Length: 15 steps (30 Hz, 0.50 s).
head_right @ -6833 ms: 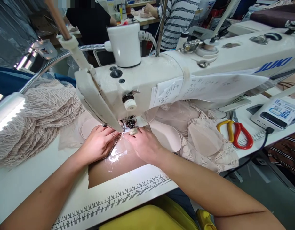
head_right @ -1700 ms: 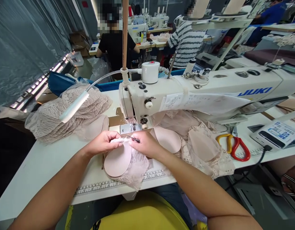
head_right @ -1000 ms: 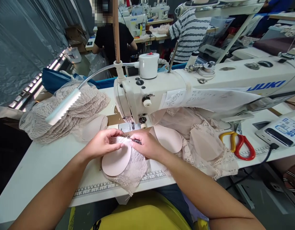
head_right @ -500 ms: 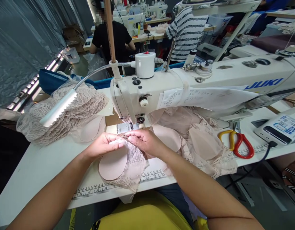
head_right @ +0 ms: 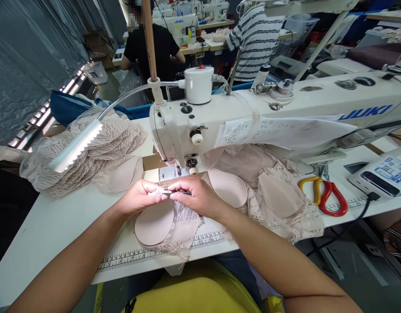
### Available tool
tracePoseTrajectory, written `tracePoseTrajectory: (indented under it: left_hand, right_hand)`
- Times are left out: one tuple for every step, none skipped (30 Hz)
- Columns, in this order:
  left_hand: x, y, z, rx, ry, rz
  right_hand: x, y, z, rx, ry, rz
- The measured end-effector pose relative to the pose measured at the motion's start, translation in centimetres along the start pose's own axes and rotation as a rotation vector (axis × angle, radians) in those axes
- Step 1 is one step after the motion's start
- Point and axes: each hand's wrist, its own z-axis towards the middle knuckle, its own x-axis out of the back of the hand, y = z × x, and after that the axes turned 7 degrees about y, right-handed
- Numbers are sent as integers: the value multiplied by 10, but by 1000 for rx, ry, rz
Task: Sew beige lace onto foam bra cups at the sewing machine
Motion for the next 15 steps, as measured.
tracePoseTrajectory:
  left_hand:
    - [-1, 1, 0, 1, -6, 5]
    - [-1, 1, 0, 1, -11, 9]
    - [-1, 2, -1, -1, -17, 13]
    - [-1, 3, -1, -5, -24, 18]
    - [-1, 4, -2, -11, -36, 25]
    - [1, 4, -2, -18, -51, 36]
    - [2, 5, -3, -24, -66, 50]
    - [3, 5, -3, -26, -76, 65]
    - [5, 5, -3, -24, -80, 82]
    - [6, 5, -3, -21, -76, 98]
    - [7, 5, -3, -20, -68, 114]
    - [8, 4, -3, -21, -60, 131]
    - [8, 3, -3, -23, -54, 148]
    - [8, 2, -2, -27, -53, 165]
    - [7, 1, -2, -30, -57, 179]
  right_hand:
    - [-1, 0, 0, 6, 8, 6]
    - [-2, 0, 0, 9, 22, 12]
    - [-2, 0, 0, 9, 41, 18]
    - [-2, 0, 0, 7, 59, 22]
    - [-2, 0, 0, 3, 73, 27]
    - [-1, 1, 0, -4, 77, 31]
    - [1, 1, 0, -14, 70, 33]
    - [2, 1, 1, -26, 50, 32]
    - [4, 1, 1, -36, 17, 29]
    - [5, 1, 1, -43, -16, 23]
    - [6, 1, 2, -46, -46, 18]
    - [7, 1, 2, -43, -69, 11]
    - [7, 2, 3, -34, -83, 7]
    - [6, 2, 3, -19, -85, 4]
    - [6, 3, 4, -4, -81, 3]
